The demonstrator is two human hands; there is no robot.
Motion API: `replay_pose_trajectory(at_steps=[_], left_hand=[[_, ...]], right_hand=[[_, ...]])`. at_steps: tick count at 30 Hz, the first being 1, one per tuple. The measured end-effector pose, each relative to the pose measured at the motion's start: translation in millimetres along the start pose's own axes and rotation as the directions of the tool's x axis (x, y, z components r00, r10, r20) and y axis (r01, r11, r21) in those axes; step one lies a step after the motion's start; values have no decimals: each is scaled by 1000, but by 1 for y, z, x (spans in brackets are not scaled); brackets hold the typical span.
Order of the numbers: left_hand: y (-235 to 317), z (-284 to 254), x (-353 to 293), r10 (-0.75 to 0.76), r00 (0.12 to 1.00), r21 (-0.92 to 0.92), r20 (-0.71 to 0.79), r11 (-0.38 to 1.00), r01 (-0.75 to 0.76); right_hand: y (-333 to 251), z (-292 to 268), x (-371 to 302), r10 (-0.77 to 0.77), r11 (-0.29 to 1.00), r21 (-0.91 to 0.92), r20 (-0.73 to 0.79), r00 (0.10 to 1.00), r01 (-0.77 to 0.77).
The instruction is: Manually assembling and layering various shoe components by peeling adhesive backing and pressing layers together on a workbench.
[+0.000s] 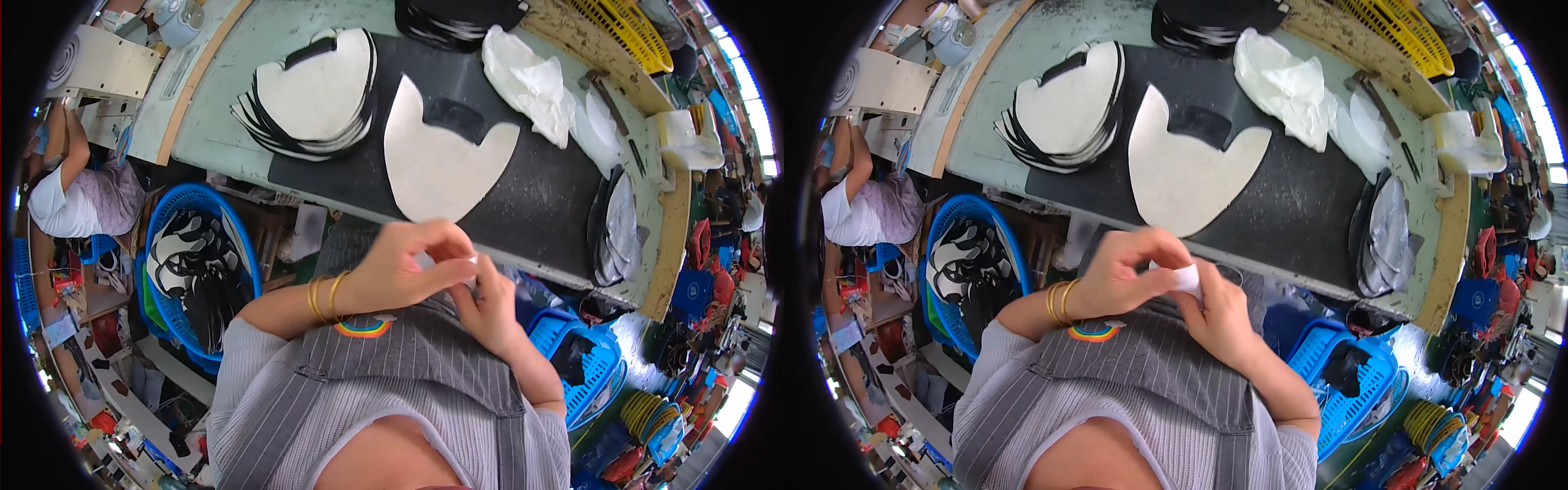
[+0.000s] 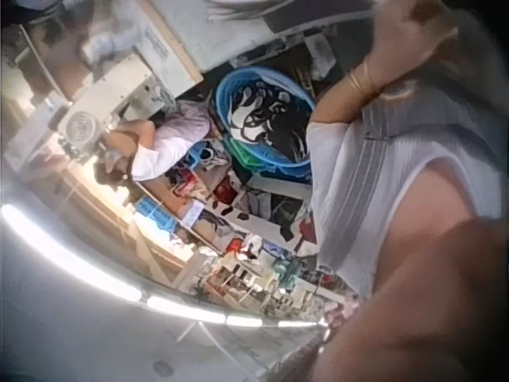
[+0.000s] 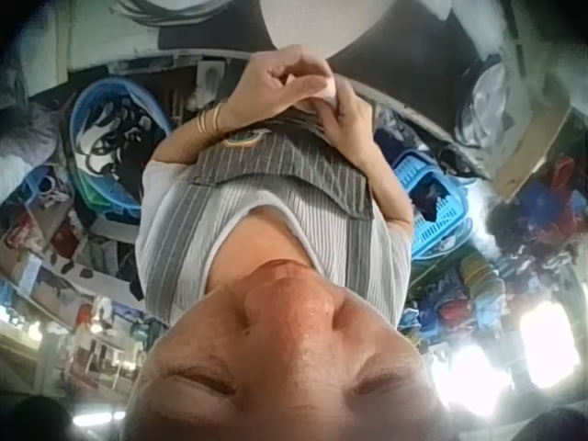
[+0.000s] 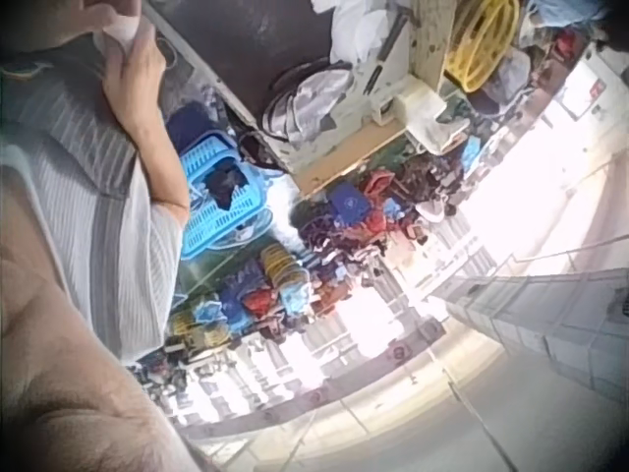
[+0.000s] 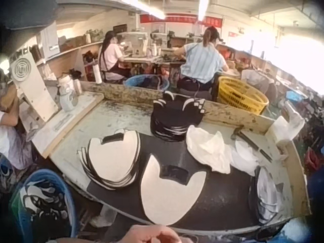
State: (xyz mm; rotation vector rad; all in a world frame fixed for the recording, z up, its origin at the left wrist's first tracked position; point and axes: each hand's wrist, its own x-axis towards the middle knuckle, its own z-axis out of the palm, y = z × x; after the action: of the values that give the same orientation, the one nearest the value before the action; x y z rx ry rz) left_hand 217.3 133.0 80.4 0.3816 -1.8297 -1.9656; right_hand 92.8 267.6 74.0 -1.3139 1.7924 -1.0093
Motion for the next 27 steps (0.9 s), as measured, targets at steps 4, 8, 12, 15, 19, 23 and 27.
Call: replay_pose_trajectory(at_steps=[4,8,12,15,19,23,27], left_hand=[[-22,-38,26,177,984,191,-23,967,-170],[-33,-64,23,-333,928,-298,170,880,370],[-49,-79,34,-320,926,-266,-199,927,264],[-64,-86,34,-261,921,-48,-288,965,258],[-65,-88,33,-174,932,260,-319,929,263],[-60,-82,34,-171,934,471,-314,826,310],[-62,-69,20,384,923,921,25,349,-170]], right_hand=[[4,-1,17,57,899,427,94,994,-92],[21,-6,52,199,806,591,-208,958,-39],[34,8,77,271,839,536,-258,927,-96],[50,19,81,295,884,433,-228,928,-174],[55,23,79,341,903,341,-197,919,-262],[52,24,78,352,912,302,-227,908,-278],[54,26,81,360,913,291,-239,902,-287]])
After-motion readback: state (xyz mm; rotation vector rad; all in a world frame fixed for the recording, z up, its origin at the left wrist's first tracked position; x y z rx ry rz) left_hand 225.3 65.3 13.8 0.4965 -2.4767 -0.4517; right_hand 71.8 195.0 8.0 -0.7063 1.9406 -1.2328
